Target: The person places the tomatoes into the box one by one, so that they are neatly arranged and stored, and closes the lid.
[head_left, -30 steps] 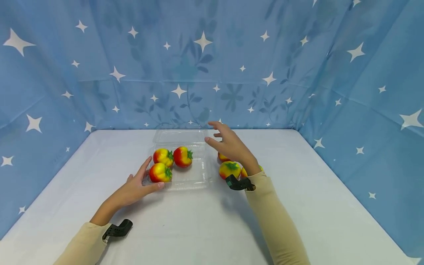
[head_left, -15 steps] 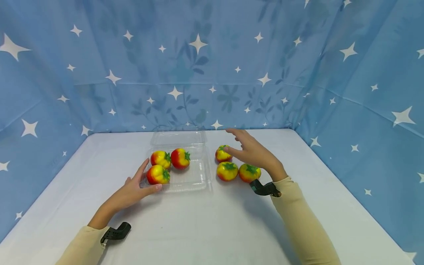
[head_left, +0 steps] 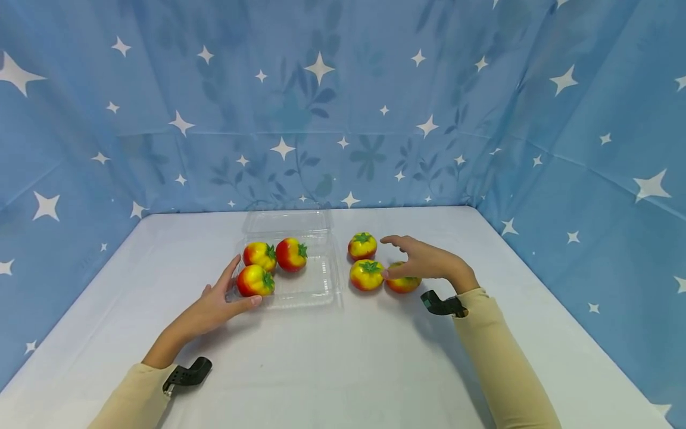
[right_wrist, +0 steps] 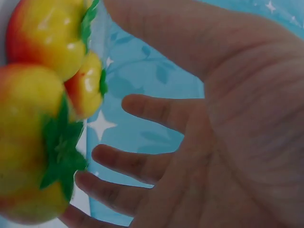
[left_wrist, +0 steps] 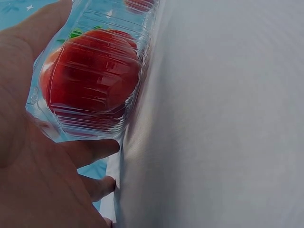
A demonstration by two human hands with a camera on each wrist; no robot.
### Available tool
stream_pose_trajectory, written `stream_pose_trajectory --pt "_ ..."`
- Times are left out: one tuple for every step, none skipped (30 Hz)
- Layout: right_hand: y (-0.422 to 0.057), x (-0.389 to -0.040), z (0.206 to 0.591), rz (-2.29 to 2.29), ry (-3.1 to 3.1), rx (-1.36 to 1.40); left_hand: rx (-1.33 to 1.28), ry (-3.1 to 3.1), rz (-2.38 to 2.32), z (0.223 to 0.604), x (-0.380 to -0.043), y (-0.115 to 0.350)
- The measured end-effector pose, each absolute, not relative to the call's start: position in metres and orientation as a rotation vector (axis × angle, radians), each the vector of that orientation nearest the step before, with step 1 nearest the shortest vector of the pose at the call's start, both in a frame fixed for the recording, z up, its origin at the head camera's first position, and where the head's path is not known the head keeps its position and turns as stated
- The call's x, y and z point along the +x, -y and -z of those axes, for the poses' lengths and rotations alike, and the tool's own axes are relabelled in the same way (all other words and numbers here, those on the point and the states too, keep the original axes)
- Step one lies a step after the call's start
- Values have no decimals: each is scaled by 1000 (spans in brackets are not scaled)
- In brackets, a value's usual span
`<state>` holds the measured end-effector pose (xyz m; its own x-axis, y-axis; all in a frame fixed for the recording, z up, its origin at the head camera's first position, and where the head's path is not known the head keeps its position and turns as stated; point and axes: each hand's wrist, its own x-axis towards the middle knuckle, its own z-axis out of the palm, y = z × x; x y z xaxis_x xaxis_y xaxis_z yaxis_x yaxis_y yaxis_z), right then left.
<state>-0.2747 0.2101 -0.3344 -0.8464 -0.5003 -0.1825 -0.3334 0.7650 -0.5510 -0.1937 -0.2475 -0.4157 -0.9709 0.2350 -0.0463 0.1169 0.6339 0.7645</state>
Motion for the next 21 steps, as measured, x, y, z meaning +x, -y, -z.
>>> stream_pose_trajectory --pt "-211 -275 336 730 -2634 -633 295 -2708 -1253 416 -194 247" --pt "-212 -276 338 721 -2627 -620 292 -2707 -1254 415 -194 248" --pt "-213 -277 339 717 -2620 -608 290 -2705 -1253 415 -194 248" --pt "-215 -278 341 709 -2613 -604 293 -2704 -1256 415 -193 247" --pt "-216 -279 342 700 -2606 -600 291 -2702 -1259 415 -193 248" --pt "-216 -280 343 686 -2600 -601 292 -2701 -1261 415 -193 248" --pt "-217 -280 343 683 -2592 -592 294 -2703 -1263 415 -193 248" --pt "-217 -281 343 673 -2587 -586 298 -2704 -1263 415 -193 248" --pt "-218 -281 343 663 -2583 -576 302 -2705 -1263 415 -193 248" --pt "-218 -281 344 647 -2579 -572 306 -2705 -1264 415 -193 247" --pt "-218 -282 344 637 -2576 -566 309 -2704 -1266 416 -193 247" --pt "-218 -282 344 630 -2575 -562 311 -2705 -1267 416 -193 247" --pt "-218 -282 344 625 -2575 -555 311 -2706 -1268 416 -193 248" --pt "-218 -282 344 616 -2576 -561 310 -2708 -1270 416 -194 248" --pt "-218 -282 344 612 -2577 -559 307 -2710 -1270 416 -193 248" --pt "-218 -282 345 609 -2578 -560 304 -2709 -1271 416 -193 248" --pt "-218 -282 345 611 -2580 -556 302 -2710 -1271 415 -193 248" --pt "-219 -282 345 612 -2582 -557 299 -2709 -1270 415 -193 248" --pt "-220 -281 345 616 -2583 -555 297 -2707 -1267 415 -193 248" --pt "-221 -281 345 617 -2584 -554 296 -2705 -1265 415 -193 247" --pt "-222 -280 345 625 -2586 -547 295 -2703 -1262 415 -193 247"
